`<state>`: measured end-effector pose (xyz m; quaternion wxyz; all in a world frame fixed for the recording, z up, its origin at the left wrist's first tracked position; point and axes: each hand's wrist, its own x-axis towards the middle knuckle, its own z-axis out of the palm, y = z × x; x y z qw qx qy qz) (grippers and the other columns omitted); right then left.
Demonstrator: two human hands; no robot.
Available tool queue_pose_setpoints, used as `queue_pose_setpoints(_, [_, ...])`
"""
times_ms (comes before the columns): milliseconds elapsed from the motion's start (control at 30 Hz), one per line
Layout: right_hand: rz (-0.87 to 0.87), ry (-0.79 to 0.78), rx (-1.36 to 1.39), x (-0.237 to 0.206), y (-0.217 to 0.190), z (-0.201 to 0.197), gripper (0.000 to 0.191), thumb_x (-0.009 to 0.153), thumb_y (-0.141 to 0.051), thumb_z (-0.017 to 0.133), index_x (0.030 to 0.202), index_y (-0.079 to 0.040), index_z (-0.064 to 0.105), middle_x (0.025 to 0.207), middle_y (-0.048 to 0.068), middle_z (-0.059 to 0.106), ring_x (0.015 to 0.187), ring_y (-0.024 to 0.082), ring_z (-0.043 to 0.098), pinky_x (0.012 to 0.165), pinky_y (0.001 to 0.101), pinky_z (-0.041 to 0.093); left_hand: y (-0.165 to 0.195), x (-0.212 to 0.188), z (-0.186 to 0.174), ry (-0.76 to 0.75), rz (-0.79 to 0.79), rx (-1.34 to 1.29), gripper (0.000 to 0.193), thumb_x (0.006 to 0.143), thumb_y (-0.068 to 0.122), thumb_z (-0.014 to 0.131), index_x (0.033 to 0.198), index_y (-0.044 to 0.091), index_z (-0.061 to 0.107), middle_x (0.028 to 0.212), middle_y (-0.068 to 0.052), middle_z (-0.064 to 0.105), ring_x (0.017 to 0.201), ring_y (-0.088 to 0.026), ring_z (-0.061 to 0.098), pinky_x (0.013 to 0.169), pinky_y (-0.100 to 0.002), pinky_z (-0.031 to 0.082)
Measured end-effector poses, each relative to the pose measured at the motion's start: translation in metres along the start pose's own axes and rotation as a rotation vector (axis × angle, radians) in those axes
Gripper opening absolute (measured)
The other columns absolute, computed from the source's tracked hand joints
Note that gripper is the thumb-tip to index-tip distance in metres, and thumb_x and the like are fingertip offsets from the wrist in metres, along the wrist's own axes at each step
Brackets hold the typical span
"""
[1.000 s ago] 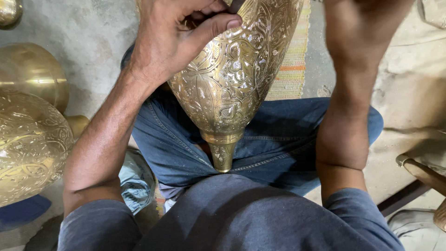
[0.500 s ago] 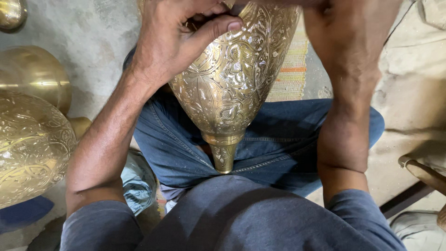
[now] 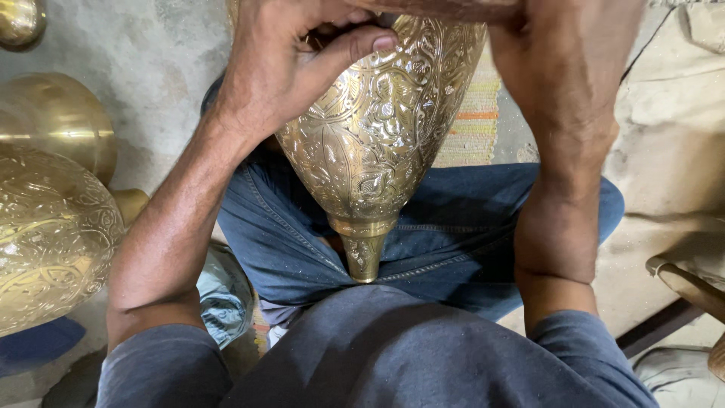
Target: The person sits cross-legged on the floor with a large engraved brass vase held upright between their legs. They steady the vessel with one hand while working on its decorated upper surface with the other, repositioning their grip around the rim as they work.
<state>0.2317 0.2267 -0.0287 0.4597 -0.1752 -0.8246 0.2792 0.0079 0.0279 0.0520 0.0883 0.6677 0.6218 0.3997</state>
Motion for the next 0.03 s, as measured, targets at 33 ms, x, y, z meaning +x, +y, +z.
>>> queue_pose_setpoints(33, [-0.051, 0.000, -0.061, -0.0006, -0.0046, -0.0013, 0.019, 0.110, -0.001, 0.072, 0.094, -0.002, 0.060, 0.080, 0.005, 0.057, 0.066, 0.016, 0.053, 0.060, 0.0306, 0.039, -0.0007, -0.0010, 0.0004, -0.010, -0.022, -0.010, 0.020, 0.102, 0.017, 0.083, 0.112, 0.002, 0.075, 0.096, -0.009, 0.076, 0.087, -0.018, 0.076, 0.077, -0.030, 0.063])
